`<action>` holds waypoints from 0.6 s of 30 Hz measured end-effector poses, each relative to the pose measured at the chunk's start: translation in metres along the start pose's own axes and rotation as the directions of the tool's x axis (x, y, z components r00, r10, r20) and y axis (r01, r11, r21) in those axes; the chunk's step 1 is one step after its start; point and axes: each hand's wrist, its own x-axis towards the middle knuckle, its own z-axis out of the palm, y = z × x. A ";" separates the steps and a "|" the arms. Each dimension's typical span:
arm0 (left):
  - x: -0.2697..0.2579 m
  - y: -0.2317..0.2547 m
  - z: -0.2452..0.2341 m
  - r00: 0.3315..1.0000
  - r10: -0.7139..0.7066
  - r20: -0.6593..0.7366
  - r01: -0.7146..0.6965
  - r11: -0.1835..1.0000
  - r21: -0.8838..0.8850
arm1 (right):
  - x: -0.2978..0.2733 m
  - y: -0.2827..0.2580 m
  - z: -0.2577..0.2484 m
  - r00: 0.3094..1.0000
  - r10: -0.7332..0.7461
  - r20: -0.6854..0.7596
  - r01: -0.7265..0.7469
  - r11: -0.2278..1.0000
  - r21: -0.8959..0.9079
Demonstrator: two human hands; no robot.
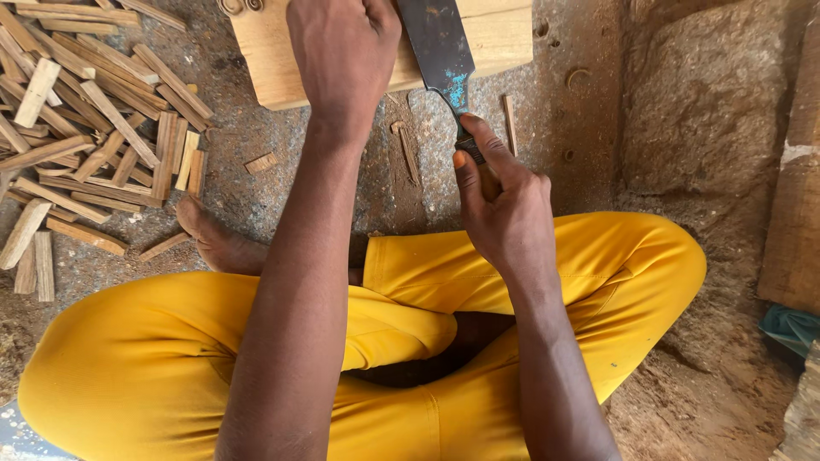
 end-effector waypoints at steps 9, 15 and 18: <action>0.001 0.023 -0.020 0.994 0.097 0.048 -0.095 0.994 -0.049 | 0.007 -0.001 0.011 0.999 -0.038 -0.014 0.038 0.999 -0.029; 0.007 0.030 -0.018 0.958 -0.095 0.271 0.070 0.993 0.099 | 0.023 0.004 0.031 0.986 -0.162 -0.035 0.163 0.986 0.031; 0.011 0.030 -0.013 0.887 -0.192 0.419 0.166 0.981 0.098 | 0.031 0.008 0.041 0.984 -0.171 -0.040 0.172 0.985 0.010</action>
